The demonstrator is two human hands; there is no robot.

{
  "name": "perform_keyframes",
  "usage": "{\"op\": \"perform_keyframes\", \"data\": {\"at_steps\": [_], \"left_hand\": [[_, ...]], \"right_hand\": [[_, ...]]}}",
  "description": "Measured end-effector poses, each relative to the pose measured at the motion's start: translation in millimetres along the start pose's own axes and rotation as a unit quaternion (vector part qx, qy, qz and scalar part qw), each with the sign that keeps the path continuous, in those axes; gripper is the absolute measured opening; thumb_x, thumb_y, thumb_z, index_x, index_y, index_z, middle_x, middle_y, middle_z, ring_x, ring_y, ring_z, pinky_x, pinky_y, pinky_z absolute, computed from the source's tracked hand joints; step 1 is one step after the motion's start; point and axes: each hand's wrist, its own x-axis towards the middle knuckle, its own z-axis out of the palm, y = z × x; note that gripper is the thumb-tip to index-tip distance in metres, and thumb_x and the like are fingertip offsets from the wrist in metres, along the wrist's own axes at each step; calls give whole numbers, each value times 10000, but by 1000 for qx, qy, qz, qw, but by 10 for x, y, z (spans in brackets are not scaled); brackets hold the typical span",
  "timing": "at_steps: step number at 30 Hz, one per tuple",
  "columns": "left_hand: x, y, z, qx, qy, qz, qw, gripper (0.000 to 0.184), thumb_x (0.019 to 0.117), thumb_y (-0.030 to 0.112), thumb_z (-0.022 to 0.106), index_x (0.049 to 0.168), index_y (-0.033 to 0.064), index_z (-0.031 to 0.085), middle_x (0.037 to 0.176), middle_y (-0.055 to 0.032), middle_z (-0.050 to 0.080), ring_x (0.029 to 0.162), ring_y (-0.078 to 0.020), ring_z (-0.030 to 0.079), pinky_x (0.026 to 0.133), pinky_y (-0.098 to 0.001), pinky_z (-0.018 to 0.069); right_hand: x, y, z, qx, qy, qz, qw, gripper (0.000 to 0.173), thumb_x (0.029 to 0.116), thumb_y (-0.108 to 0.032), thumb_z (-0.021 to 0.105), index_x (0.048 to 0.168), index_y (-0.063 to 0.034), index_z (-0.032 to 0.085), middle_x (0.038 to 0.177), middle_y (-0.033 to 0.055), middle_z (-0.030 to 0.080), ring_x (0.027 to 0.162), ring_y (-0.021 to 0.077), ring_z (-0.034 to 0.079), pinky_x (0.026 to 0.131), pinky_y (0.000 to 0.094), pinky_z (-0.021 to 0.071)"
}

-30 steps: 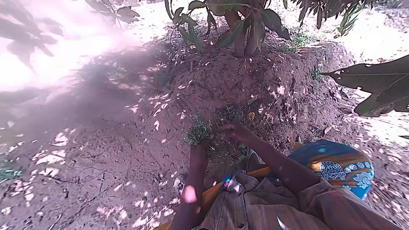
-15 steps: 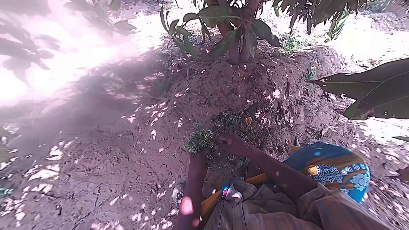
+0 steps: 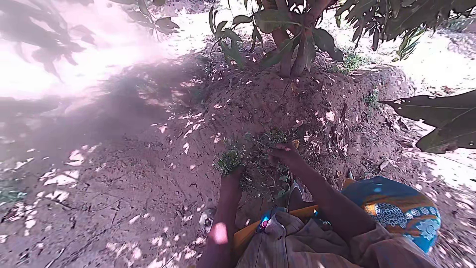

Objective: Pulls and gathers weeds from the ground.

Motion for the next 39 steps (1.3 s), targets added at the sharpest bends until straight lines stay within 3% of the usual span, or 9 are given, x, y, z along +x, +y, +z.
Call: {"op": "perform_keyframes", "data": {"at_steps": [6, 13, 15, 18, 21, 27, 30, 34, 39], "left_hand": [[89, 25, -87, -48, 20, 15, 999, 121, 1032, -23, 469, 1043, 23, 580, 787, -15, 677, 658, -74, 660, 603, -212, 572], [-18, 9, -6, -49, 6, -19, 999, 134, 989, -58, 510, 1069, 34, 565, 838, -20, 682, 724, -75, 675, 654, -234, 585], [-52, -19, 21, -30, -2, -25, 999, 176, 960, -80, 551, 1105, 19, 555, 865, -32, 680, 752, -90, 682, 686, -258, 592], [-79, -68, 39, 2, -28, -14, 1000, 272, 894, -124, 595, 1127, 10, 554, 904, -29, 686, 806, -86, 686, 730, -264, 593], [-87, -78, 45, 30, -36, 1, 999, 305, 872, -117, 618, 1145, -1, 548, 929, -28, 675, 837, -72, 677, 755, -253, 585], [-127, -72, 91, 36, -17, -24, 999, 250, 941, -79, 552, 1177, 0, 529, 947, -41, 650, 837, -75, 660, 751, -258, 572], [-97, -77, 64, 18, -23, -28, 999, 167, 985, -34, 538, 1143, 10, 563, 925, -37, 679, 818, -88, 678, 741, -267, 582], [-83, -62, 49, 27, -29, -26, 999, 109, 999, -26, 523, 1061, 23, 598, 853, -24, 698, 765, -83, 684, 702, -249, 581], [-74, -29, 56, 10, -13, -49, 999, 100, 1017, -12, 499, 1047, 32, 584, 818, -22, 673, 709, -83, 666, 656, -239, 574]], "right_hand": [[69, 0, -54, 60, 109, 16, 992, 177, 1063, -26, 478, 1069, 83, 619, 757, 38, 667, 654, 84, 664, 665, 222, 574], [-36, 26, 174, 62, -1, 61, 996, 177, 1066, -45, 482, 1100, 57, 624, 845, 26, 690, 707, 73, 673, 699, 223, 575], [-66, 32, 221, 20, -40, 57, 997, 151, 1059, -50, 499, 1040, 42, 618, 874, 20, 692, 729, 54, 670, 714, 213, 568], [-97, 58, 240, -35, -82, 28, 996, 157, 1038, -66, 534, 912, -5, 604, 801, -24, 627, 707, 18, 612, 707, 192, 529], [-105, 70, 235, -43, -86, 23, 995, 134, 1025, -77, 565, 923, -5, 613, 780, -34, 620, 693, 13, 603, 704, 194, 527], [-107, 44, 253, 78, -20, 73, 994, 74, 1034, -22, 536, 1013, 12, 597, 795, 8, 636, 637, 53, 612, 634, 197, 538], [-91, 57, 243, 124, 15, 73, 989, 106, 1041, -18, 508, 997, 15, 599, 784, 24, 643, 620, 71, 614, 613, 204, 537], [-46, 63, 213, 155, 80, 45, 984, 153, 1034, 7, 496, 953, 25, 625, 735, 22, 638, 609, 78, 615, 619, 210, 545], [-14, 42, 147, 171, 132, 16, 976, 168, 1052, -7, 470, 971, 13, 616, 733, 21, 638, 589, 76, 616, 596, 206, 544]]}}
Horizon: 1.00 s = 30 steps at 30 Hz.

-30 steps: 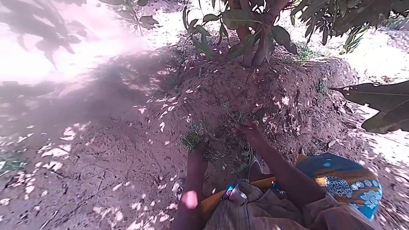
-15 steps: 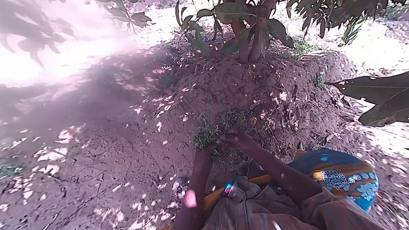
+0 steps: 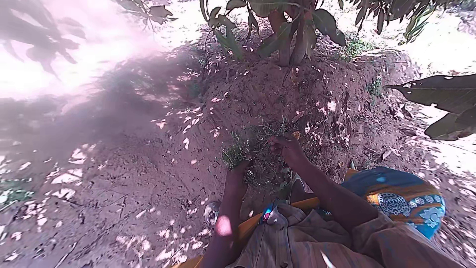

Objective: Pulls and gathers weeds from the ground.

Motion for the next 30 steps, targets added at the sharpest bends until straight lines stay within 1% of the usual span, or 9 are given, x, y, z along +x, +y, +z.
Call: {"op": "perform_keyframes", "data": {"at_steps": [8, 14, 15, 17, 19, 22, 24, 26, 30], "left_hand": [[31, -2, -29, -19, -31, -19, 999, 178, 1032, -29, 444, 961, 39, 593, 736, -30, 677, 628, -88, 659, 598, -223, 570], [30, -25, -16, 20, -28, 41, 999, 134, 988, -96, 487, 983, -3, 583, 734, -32, 698, 653, -94, 686, 636, -227, 587], [30, -26, -14, 30, -26, 49, 998, 125, 982, -99, 500, 991, -4, 580, 729, -30, 697, 648, -92, 685, 632, -225, 585], [29, -37, -20, 50, -29, 67, 996, 131, 960, -113, 528, 1013, -4, 579, 733, -26, 698, 650, -92, 683, 644, -229, 585], [21, -53, -18, 71, -32, 86, 993, 182, 929, -140, 531, 1046, -6, 567, 750, -18, 689, 649, -86, 674, 648, -223, 581], [-32, -66, -1, 126, -23, 95, 987, 266, 894, -123, 547, 1140, -24, 523, 842, 12, 625, 731, -32, 634, 710, -202, 556], [-10, -92, -1, 127, -23, 100, 987, 218, 881, -117, 558, 1069, -8, 541, 772, 19, 648, 688, -41, 647, 690, -214, 569], [21, -91, 0, 95, -23, 84, 992, 147, 935, -109, 517, 1030, -6, 566, 705, -6, 666, 639, -78, 657, 650, -229, 567], [109, -64, -58, -11, -5, 20, 1000, 241, 1082, 43, 367, 1239, -10, 542, 806, -58, 679, 707, -131, 688, 665, -268, 589]], "right_hand": [[41, 36, -50, -27, -14, -24, 999, 171, 1058, -49, 494, 979, 0, 638, 765, 4, 646, 598, 65, 615, 600, 211, 552], [-36, -34, -14, -288, -106, 67, 949, 227, 1061, -177, 558, 1040, 28, 654, 871, 51, 637, 755, 64, 572, 740, 234, 475], [-34, -33, -12, -326, -129, 70, 934, 258, 1061, -207, 563, 1026, 36, 642, 888, 68, 606, 783, 85, 537, 767, 264, 451], [-22, 9, -17, -381, -165, 37, 909, 314, 1062, -230, 565, 864, 11, 606, 751, 24, 494, 682, 72, 453, 672, 252, 393], [-12, 30, -24, -411, -204, 0, 888, 319, 1056, -210, 571, 826, 10, 599, 718, 20, 468, 650, 73, 436, 636, 247, 378], [-24, 29, -21, -449, -242, -25, 860, 261, 1009, -182, 648, 946, 71, 632, 858, 122, 584, 777, 161, 526, 751, 342, 449], [-51, 22, -5, -473, -216, -33, 854, 240, 1002, -157, 656, 977, 81, 641, 872, 158, 592, 792, 219, 541, 760, 397, 456], [-57, -9, -14, -477, -148, -49, 865, 216, 1014, -139, 625, 1032, 74, 647, 892, 185, 605, 806, 270, 565, 765, 447, 463], [122, -36, -241, -435, 3, -55, 899, 426, 1022, -210, 641, 1341, 65, 577, 1200, 309, 632, 1045, 428, 630, 896, 577, 498]]}}
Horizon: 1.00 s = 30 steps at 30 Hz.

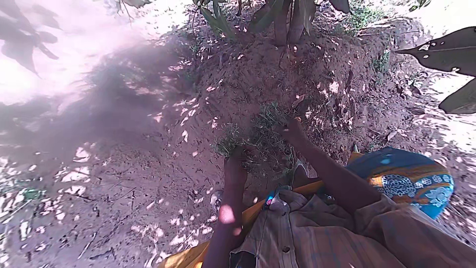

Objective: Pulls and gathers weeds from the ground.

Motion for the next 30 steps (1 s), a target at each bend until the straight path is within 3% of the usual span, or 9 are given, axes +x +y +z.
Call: {"op": "perform_keyframes", "data": {"at_steps": [3, 5, 9, 12, 15, 22, 25, 27, 30], "left_hand": [[28, 11, -11, -56, 6, -32, 998, 297, 1111, 123, 316, 1229, 2, 560, 912, -88, 722, 798, -160, 725, 731, -300, 606], [18, 33, 12, -70, 5, -50, 996, 322, 1110, 125, 306, 1258, -1, 563, 1007, -107, 730, 883, -172, 732, 773, -307, 600], [-4, 39, 6, -78, -27, -70, 994, 355, 1103, 114, 279, 1322, 17, 541, 1151, -121, 702, 1002, -202, 712, 823, -349, 592], [-21, 29, -26, -68, -57, -71, 994, 384, 1097, 110, 265, 1330, 39, 562, 1164, -90, 709, 1008, -179, 710, 821, -335, 590], [-70, 27, -6, -50, -72, -72, 994, 359, 1078, 87, 287, 1237, 48, 606, 1046, -54, 726, 892, -123, 707, 758, -288, 590], [-66, 14, -1, -29, -104, -83, 991, 369, 1091, 85, 289, 1297, 24, 589, 1109, -86, 719, 973, -143, 705, 802, -280, 584], [-57, 21, 5, -8, -100, -82, 992, 347, 1093, 86, 304, 1275, 17, 592, 1077, -86, 723, 958, -144, 706, 799, -282, 583], [-106, 48, 55, 18, -66, -97, 993, 242, 1087, 83, 350, 1123, 46, 586, 920, -52, 687, 825, -106, 685, 727, -264, 582], [-143, 39, 62, 53, -60, -95, 992, 184, 1058, 30, 394, 1020, 58, 571, 852, -29, 665, 780, -92, 668, 710, -259, 575]], "right_hand": [[236, 221, -100, 20, 2, 64, 998, 692, 983, -225, 696, 1534, 42, 374, 1497, 314, 447, 1363, 445, 467, 1119, 572, 381], [285, 288, -113, 41, 14, 70, 997, 707, 992, -253, 686, 1546, 38, 358, 1559, 291, 389, 1423, 430, 414, 1157, 567, 340], [160, 75, -80, 76, -9, 3, 997, 430, 1044, -182, 590, 1418, 22, 536, 1406, 249, 548, 1214, 350, 575, 1012, 510, 456], [-36, -45, 67, 127, -162, -47, 978, 261, 1062, -124, 516, 1254, 23, 617, 1186, 168, 656, 966, 187, 641, 832, 349, 534], [-190, -141, 266, 71, -273, -83, 956, 262, 1027, -147, 607, 1199, 41, 668, 1130, 156, 674, 950, 139, 613, 869, 308, 492], [-121, -35, 194, 176, -139, -42, 974, 129, 1034, -86, 565, 1042, 16, 644, 857, 60, 626, 685, 70, 553, 636, 215, 471], [-111, -48, 184, 171, -172, -24, 970, 169, 1048, -94, 551, 1101, 36, 645, 941, 92, 643, 731, 86, 575, 665, 226, 491], [-128, -50, 235, 131, -224, -46, 965, 223, 1034, -102, 581, 1197, 42, 630, 1061, 122, 645, 840, 101, 584, 754, 255, 494], [-152, -42, 315, 96, -216, -102, 966, 175, 969, -29, 650, 1113, 70, 659, 1006, 142, 658, 864, 134, 587, 801, 301, 491]]}}
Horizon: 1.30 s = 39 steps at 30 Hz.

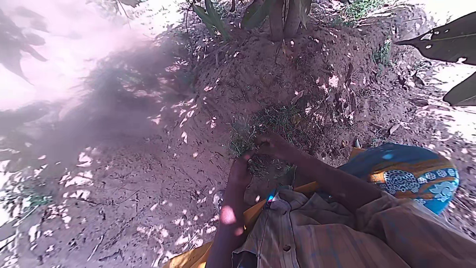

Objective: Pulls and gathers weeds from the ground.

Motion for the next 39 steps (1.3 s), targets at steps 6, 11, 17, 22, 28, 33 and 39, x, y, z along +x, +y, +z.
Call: {"op": "perform_keyframes", "data": {"at_steps": [6, 11, 17, 22, 28, 33, 39], "left_hand": [[71, -27, -35, -24, -2, 26, 999, 212, 1061, 27, 399, 1146, 24, 593, 974, -62, 710, 866, -116, 698, 762, -274, 587], [124, -50, -82, -34, -8, 47, 998, 241, 1067, 22, 392, 1161, -14, 611, 917, -96, 719, 828, -152, 710, 753, -287, 595], [150, -42, -107, -59, 31, 63, 996, 217, 1062, 15, 400, 1117, 10, 609, 890, -60, 692, 727, -117, 673, 689, -252, 584], [171, -18, -90, -72, 57, 67, 994, 276, 1102, 91, 354, 1126, 2, 614, 765, -50, 691, 644, -107, 683, 613, -232, 587], [125, -17, -70, -32, 31, 70, 997, 245, 1054, -21, 395, 1219, -37, 576, 932, -105, 716, 782, -161, 714, 704, -283, 600], [113, -48, -75, 6, 48, 86, 995, 168, 1007, -49, 500, 1145, 5, 578, 892, -71, 702, 776, -132, 694, 710, -282, 592], [134, -60, -87, 3, 55, 105, 993, 115, 999, -50, 520, 1066, 14, 588, 834, -50, 704, 750, -117, 691, 702, -274, 590]], "right_hand": [[-38, -107, -93, 105, 108, 75, 986, 116, 1030, -78, 581, 1036, 31, 622, 836, 63, 610, 663, 73, 526, 629, 226, 456], [-18, -58, -85, 108, 67, 83, 988, 143, 1033, -98, 590, 1058, 34, 640, 844, 57, 612, 665, 61, 531, 623, 205, 456], [34, 49, -215, 60, 187, -6, 981, 120, 1021, -92, 590, 1016, 12, 651, 815, 48, 642, 678, 57, 529, 636, 228, 430], [94, 96, -521, 35, 321, -1, 946, 153, 1026, -104, 579, 996, 32, 645, 863, 65, 640, 769, 72, 565, 745, 280, 469], [108, 120, -574, -13, 245, 124, 962, 422, 1053, -127, 552, 1450, 14, 522, 1502, 228, 495, 1395, 360, 467, 1136, 533, 363], [102, 40, -418, 4, 201, 82, 976, 384, 1048, -96, 532, 1422, -7, 544, 1431, 220, 555, 1224, 327, 602, 1021, 500, 477], [123, 142, -345, 2, 162, 31, 986, 320, 1040, -91, 553, 1337, 17, 602, 1339, 224, 595, 1128, 285, 619, 978, 444, 490]]}}
